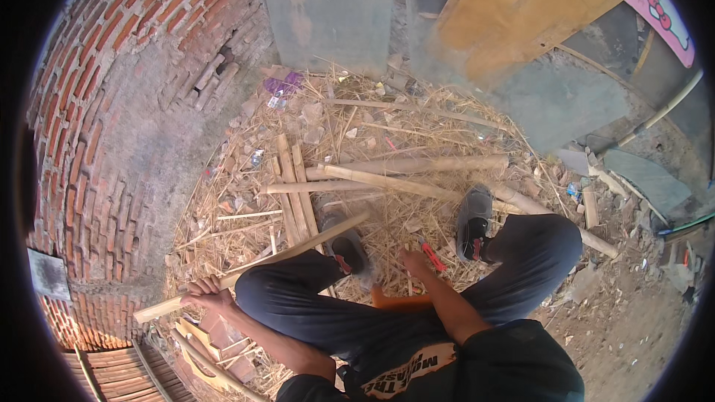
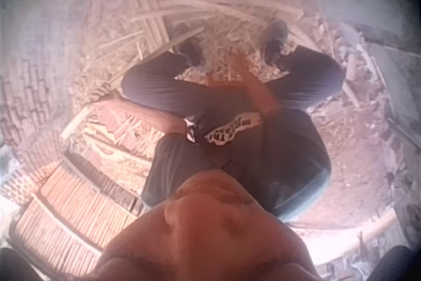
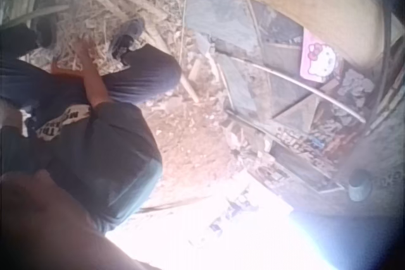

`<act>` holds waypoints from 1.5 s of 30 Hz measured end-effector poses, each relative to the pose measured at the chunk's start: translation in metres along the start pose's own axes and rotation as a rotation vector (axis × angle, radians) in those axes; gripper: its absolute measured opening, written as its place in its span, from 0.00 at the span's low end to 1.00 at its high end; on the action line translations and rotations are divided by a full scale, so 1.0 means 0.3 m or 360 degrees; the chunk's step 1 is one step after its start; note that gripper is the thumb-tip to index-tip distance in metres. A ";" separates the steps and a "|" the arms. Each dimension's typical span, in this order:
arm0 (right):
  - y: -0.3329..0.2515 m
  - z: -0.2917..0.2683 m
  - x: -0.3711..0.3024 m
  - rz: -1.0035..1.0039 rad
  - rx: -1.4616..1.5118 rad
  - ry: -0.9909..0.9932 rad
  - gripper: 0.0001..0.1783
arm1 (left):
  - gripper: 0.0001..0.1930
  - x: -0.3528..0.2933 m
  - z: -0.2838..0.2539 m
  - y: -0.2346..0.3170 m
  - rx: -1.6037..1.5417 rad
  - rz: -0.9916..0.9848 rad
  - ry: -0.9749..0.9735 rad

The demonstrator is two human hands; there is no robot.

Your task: The person sits on the ground and uses a red utility knife to shave and smooth a long, thin piece of wood. They repeatedly scrape the surface of the wood, rotating it to work on different sides, and occasionally switch to a larger knife to continue shaping the piece.

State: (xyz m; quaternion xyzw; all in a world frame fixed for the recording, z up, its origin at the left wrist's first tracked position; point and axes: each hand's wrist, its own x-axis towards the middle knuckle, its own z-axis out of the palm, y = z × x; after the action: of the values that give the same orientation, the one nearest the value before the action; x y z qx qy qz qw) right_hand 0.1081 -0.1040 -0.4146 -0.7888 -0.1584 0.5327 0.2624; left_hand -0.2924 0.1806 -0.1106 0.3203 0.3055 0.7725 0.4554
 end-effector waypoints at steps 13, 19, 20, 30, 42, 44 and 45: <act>-0.007 0.059 0.035 -0.0384 0.0304 0.0083 0.42 | 0.36 -0.012 0.020 0.011 0.0065 0.0047 0.0029; -0.024 0.011 -0.043 -0.0067 -0.0017 -0.0017 0.40 | 0.36 -0.014 -0.007 0.015 0.0114 0.0084 0.0089; -0.013 0.001 -0.048 -0.0116 0.0041 -0.0004 0.40 | 0.36 -0.016 -0.013 0.012 0.0117 0.0082 0.0103; -0.166 -0.047 -0.050 -0.0617 0.0512 0.0242 0.31 | 0.36 0.007 -0.044 0.090 -0.0013 0.0206 0.0297; -0.516 -0.284 -0.109 -0.0736 0.1636 0.0381 0.21 | 0.39 0.140 -0.260 0.290 -0.0735 0.0288 -0.0006; -0.615 -0.351 -0.178 -0.0805 0.1589 0.0378 0.26 | 0.37 0.125 -0.265 0.279 -0.0899 0.0279 -0.0005; -0.656 -0.389 -0.207 -0.0854 0.1627 0.0376 0.28 | 0.37 0.124 -0.253 0.262 -0.0984 0.0259 -0.0010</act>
State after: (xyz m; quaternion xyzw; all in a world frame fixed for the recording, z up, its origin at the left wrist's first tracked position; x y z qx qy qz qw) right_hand 0.1980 -0.0058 -0.2184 -0.5486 -0.0454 0.3651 0.7508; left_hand -0.4053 0.1691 -0.0886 0.1925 0.0283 0.8616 0.4689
